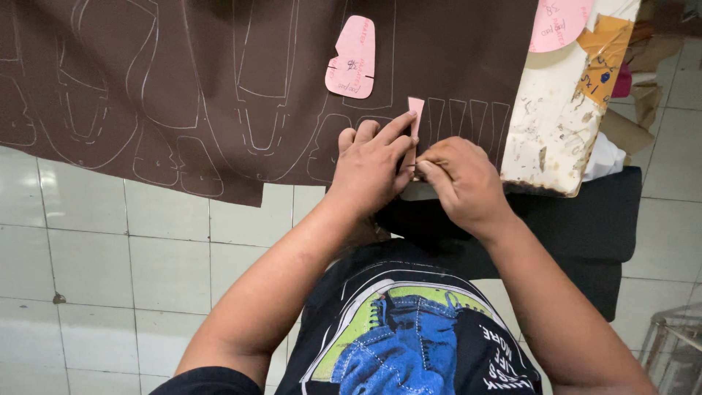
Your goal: The person traces pink paper shoe patterns onto a large brown leather sheet using a marking pen, repositioning the patterns and smoothing the leather between tracings. They align each pattern piece on the sheet and draw around its outline, working across the material.
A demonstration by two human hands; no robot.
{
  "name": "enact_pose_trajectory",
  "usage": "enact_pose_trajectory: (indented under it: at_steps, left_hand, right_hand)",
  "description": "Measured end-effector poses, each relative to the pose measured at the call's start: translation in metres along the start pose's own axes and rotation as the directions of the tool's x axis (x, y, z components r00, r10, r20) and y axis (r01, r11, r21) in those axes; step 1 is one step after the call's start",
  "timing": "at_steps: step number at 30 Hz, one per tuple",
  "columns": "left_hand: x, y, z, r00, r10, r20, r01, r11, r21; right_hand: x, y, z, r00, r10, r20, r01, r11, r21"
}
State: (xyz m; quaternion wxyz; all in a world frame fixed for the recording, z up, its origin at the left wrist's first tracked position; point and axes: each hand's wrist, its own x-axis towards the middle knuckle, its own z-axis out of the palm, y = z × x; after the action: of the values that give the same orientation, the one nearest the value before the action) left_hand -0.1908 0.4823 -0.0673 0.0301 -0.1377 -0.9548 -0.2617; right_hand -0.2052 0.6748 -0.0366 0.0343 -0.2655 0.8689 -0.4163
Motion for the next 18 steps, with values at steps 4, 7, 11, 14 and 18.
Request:
enact_pose_trajectory:
  at_steps: [4,7,11,14,18]
  left_hand:
    - [0.000,-0.001,-0.001,1.000,-0.001,-0.025,0.001,1.000,-0.030]
    - [0.001,-0.002,0.000,1.000,-0.019,-0.011,0.019,0.999,-0.030]
    - [0.001,-0.003,0.001,0.999,-0.033,0.006,0.033,0.999,-0.041]
    - [0.003,-0.003,0.001,0.999,-0.041,-0.006,0.041,0.999,-0.019]
    - [0.004,-0.002,0.001,0.999,-0.046,-0.029,0.045,0.999,-0.021]
  right_hand:
    - [0.011,0.003,0.007,0.994,0.007,0.105,-0.003,0.999,-0.038]
    - [0.012,0.003,0.008,0.993,-0.005,0.118,0.012,0.999,-0.052]
    - [0.015,0.001,0.006,0.992,-0.067,0.104,0.079,0.990,-0.116]
    - [0.022,0.001,0.003,0.996,-0.077,0.037,0.083,0.977,-0.196]
    - [0.026,0.001,0.001,0.988,-0.144,-0.053,0.129,0.968,-0.217]
